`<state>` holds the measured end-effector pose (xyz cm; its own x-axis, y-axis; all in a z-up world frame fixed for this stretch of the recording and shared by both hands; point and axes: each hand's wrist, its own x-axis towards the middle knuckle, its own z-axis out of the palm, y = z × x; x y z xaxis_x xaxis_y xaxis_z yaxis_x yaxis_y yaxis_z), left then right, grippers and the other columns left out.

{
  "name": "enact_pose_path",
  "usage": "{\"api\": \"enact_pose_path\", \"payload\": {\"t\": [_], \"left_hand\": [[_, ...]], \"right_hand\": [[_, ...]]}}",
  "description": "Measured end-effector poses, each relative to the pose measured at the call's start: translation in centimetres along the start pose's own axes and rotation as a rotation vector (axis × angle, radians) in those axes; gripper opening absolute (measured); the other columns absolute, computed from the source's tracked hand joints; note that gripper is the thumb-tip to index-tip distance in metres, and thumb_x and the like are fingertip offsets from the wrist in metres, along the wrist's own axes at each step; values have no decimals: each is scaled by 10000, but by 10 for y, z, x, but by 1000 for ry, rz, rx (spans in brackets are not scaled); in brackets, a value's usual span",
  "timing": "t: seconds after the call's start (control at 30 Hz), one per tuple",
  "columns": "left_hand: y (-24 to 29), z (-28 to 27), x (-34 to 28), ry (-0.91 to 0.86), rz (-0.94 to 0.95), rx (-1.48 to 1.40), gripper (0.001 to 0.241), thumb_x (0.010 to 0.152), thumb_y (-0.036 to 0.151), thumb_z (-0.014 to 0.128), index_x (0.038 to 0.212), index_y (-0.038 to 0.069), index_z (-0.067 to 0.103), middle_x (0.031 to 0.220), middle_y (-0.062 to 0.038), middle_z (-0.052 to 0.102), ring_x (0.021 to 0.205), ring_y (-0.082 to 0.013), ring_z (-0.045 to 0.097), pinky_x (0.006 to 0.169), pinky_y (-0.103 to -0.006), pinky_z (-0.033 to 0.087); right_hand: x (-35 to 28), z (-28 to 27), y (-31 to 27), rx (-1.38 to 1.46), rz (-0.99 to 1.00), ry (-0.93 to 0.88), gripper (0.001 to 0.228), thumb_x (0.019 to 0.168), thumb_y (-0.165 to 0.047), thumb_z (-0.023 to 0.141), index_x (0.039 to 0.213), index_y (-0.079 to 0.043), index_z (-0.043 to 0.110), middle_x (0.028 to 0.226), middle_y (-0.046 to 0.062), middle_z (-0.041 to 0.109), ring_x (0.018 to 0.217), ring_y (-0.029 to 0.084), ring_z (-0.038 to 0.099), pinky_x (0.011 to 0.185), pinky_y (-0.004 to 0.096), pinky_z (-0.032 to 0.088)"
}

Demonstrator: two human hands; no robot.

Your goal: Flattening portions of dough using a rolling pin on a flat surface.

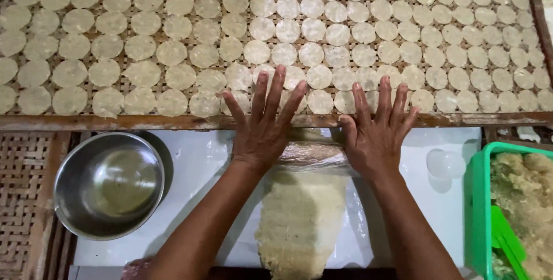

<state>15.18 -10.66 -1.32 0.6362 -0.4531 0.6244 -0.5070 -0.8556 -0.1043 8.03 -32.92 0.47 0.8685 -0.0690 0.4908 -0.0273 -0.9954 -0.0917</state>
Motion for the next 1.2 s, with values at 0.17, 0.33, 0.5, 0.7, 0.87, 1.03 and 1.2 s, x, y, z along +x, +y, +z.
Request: {"api": "enact_pose_path", "payload": {"t": [0.17,0.33,0.5,0.7,0.87,1.03,1.2], "left_hand": [[2,2,13,62,59,44,670,1034,214,534,1650,322,292,1714,-110,237,1588,-344,134,1074,-851,0],[1,5,25,118,101,67,556,1067,269,540,1602,313,391,1693,-90,298,1578,-324,195,1064,-863,65],[1,9,29,171,122,78,544,1093,272,553,1606,295,373,1686,-95,307,1572,-325,205,1079,-852,79],[6,3,-1,143,123,74,706,1053,437,611,1650,361,242,1706,-105,229,1572,-386,139,1124,-806,158],[21,-6,-53,128,91,-123,676,1065,333,531,1654,375,200,1713,-138,220,1584,-422,119,1143,-791,195],[25,-52,-85,35,132,-251,635,1026,218,498,1628,312,319,1670,-154,336,1560,-371,282,1189,-673,232],[25,-71,-83,-110,33,-408,659,1034,141,510,1641,271,290,1689,-156,265,1541,-384,281,1164,-719,145]], "right_hand": [[9,2,2,49,23,-75,596,1104,-523,347,1654,-317,250,1710,177,112,1539,448,-41,1130,765,-9],[21,3,4,86,45,-125,586,1106,-533,321,1652,-340,232,1713,172,80,1535,436,-87,1127,769,-45],[27,5,5,47,-2,-80,608,1120,-508,391,1664,-265,273,1703,212,77,1515,474,-65,1108,786,-11],[-4,-10,-4,73,41,-157,682,1077,-625,331,1670,-309,211,1712,186,22,1534,452,-89,1171,734,-19],[-57,-27,-17,116,15,-132,702,1053,-658,265,1644,-280,284,1709,185,94,1560,443,50,1199,691,84],[-100,-34,-15,11,-33,-195,697,1038,-605,324,1632,-240,316,1655,161,325,1520,357,310,1204,602,206],[-105,-50,-11,8,-28,-480,760,988,-744,262,1622,-326,281,1663,32,314,1542,286,256,1228,593,111]]}}
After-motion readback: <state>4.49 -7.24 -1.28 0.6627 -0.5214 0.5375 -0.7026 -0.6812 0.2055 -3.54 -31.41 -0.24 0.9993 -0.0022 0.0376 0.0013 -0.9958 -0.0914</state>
